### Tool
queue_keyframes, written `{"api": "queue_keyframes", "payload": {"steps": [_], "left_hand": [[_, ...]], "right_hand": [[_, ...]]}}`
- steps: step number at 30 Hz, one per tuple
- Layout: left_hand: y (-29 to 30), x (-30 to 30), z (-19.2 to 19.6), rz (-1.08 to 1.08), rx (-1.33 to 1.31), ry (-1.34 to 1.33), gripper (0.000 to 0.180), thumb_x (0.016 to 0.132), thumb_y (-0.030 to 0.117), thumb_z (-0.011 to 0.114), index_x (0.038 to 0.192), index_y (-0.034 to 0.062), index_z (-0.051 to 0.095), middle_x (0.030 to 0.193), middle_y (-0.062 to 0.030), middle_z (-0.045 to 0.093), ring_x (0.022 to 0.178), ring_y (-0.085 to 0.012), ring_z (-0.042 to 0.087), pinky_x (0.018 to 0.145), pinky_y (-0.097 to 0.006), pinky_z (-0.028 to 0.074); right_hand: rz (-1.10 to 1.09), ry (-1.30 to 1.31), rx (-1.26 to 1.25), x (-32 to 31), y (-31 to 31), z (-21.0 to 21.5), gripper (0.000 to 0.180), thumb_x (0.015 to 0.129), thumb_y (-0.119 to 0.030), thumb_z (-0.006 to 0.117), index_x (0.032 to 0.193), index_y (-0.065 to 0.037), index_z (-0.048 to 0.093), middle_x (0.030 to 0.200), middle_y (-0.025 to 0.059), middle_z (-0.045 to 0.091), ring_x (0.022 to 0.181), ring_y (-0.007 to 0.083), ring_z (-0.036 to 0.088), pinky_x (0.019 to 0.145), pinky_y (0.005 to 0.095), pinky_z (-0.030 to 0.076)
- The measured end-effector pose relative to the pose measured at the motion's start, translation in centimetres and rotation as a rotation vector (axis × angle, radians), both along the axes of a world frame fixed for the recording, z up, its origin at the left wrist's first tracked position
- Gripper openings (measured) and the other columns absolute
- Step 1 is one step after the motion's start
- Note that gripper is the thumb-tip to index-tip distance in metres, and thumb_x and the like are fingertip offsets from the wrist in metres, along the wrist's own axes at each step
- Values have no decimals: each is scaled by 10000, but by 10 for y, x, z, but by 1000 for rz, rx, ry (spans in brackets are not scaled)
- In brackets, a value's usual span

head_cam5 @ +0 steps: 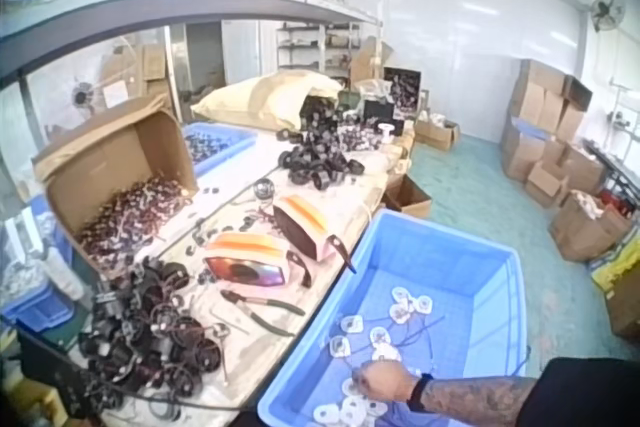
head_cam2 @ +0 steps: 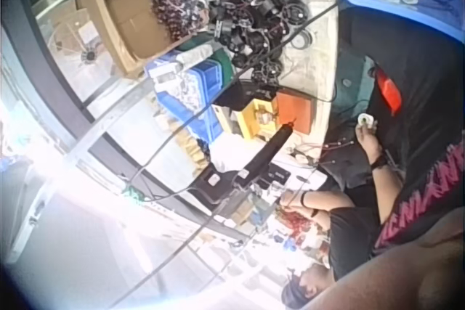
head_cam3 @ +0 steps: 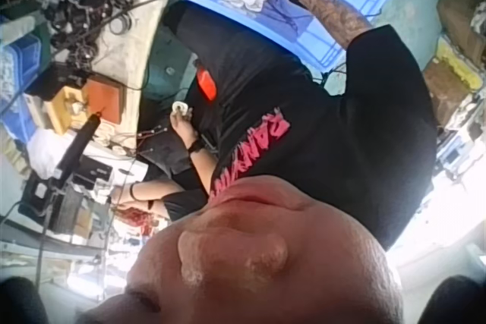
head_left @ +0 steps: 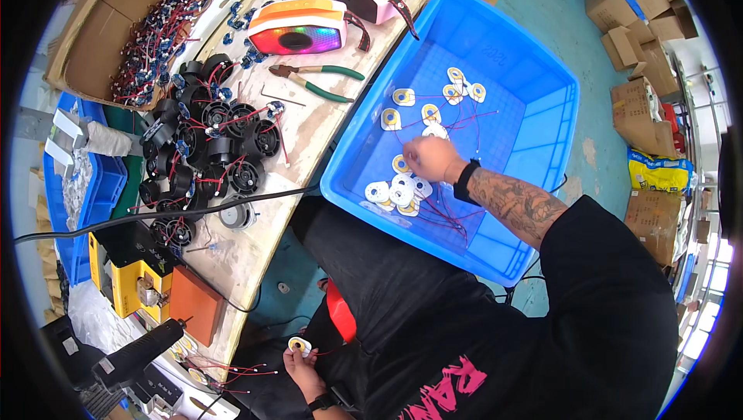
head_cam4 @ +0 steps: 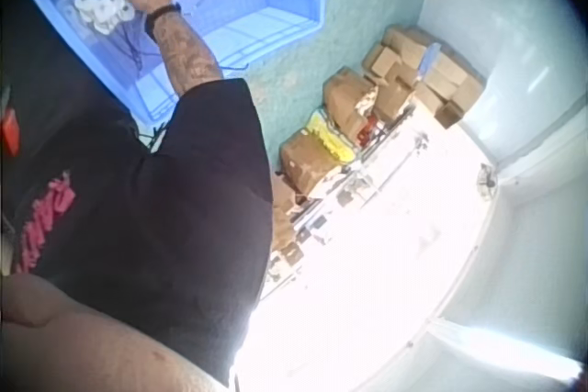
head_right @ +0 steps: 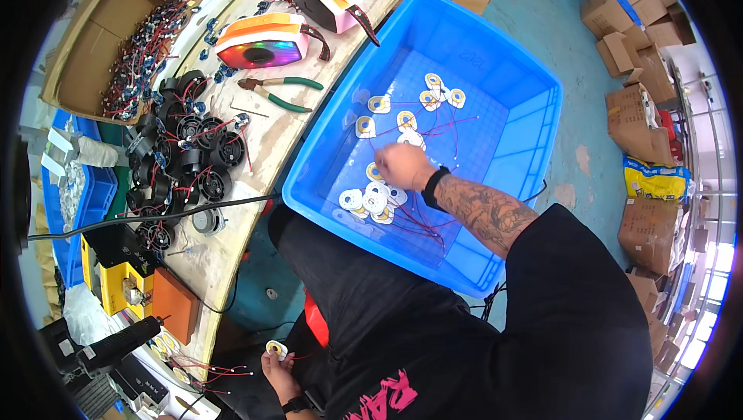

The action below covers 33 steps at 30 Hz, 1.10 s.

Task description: Assembling small electronic components including coils and magnets at a workshop table.

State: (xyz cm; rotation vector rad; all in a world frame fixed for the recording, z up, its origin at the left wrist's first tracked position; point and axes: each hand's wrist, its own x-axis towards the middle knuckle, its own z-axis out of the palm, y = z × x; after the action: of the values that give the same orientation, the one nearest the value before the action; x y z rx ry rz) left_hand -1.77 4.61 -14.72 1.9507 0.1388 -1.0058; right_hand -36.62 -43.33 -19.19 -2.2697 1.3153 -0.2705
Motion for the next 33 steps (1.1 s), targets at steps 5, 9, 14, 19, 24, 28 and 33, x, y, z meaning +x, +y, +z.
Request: {"api": "queue_keyframes", "payload": {"steps": [5, 9, 14, 19, 24, 28, 33], "left_hand": [[4, -1, -1, 13, -16, -6, 202, 1064, 277, 541, 1135, 91, 572, 967, -54, 686, 744, -164, 705, 617, -219, 485], [6, -1, -3, 8, -26, 0, 207, 1066, 280, 538, 1141, 90, 573, 965, -53, 686, 748, -167, 708, 619, -220, 482], [0, -2, 2, 6, -4, -7, 214, 1067, 282, 533, 1150, 88, 572, 971, -58, 687, 749, -170, 709, 626, -220, 484], [3, 0, -2, 1, 1, 0, 222, 1065, 290, 536, 1151, 89, 573, 975, -57, 687, 747, -168, 705, 633, -222, 485], [4, 0, -2, 7, -1, -7, 219, 1063, 290, 540, 1145, 90, 575, 972, -59, 687, 740, -168, 703, 631, -222, 485], [5, 1, -2, 7, 4, -8, 213, 1063, 288, 541, 1138, 92, 576, 968, -58, 688, 733, -168, 703, 620, -222, 482], [1, 0, -2, -17, 18, -13, 210, 1065, 285, 542, 1132, 89, 576, 961, -55, 688, 725, -165, 704, 619, -225, 485]], "right_hand": [[-148, 241, -8, -11, 23, -7, 292, 869, -190, 643, 1144, -106, 690, 933, 152, 723, 878, 368, 706, 740, 486, 570], [-226, 193, -67, -17, 36, -16, 405, 856, -215, 706, 1247, -122, 649, 926, 136, 697, 883, 347, 689, 759, 456, 565], [-134, 17, -100, -25, 28, -25, 390, 819, -289, 775, 1128, -83, 655, 934, 122, 670, 909, 329, 671, 742, 443, 555], [-215, 22, 298, -34, 2, -29, 257, 842, -263, 749, 951, -41, 682, 875, 134, 698, 862, 358, 693, 729, 435, 545], [-604, -62, -104, -31, -5, -14, 373, 858, -298, 707, 1164, -95, 637, 1178, 212, 660, 1031, 403, 666, 825, 465, 543], [142, 68, -44, -16, 31, 19, 593, 879, -388, 697, 1407, -178, 527, 1396, 192, 544, 1277, 406, 528, 1045, 539, 422], [455, 197, -70, -9, 78, -22, 624, 994, -469, 538, 1577, -316, 377, 1667, 133, 259, 1540, 384, 231, 1246, 573, 184]]}}
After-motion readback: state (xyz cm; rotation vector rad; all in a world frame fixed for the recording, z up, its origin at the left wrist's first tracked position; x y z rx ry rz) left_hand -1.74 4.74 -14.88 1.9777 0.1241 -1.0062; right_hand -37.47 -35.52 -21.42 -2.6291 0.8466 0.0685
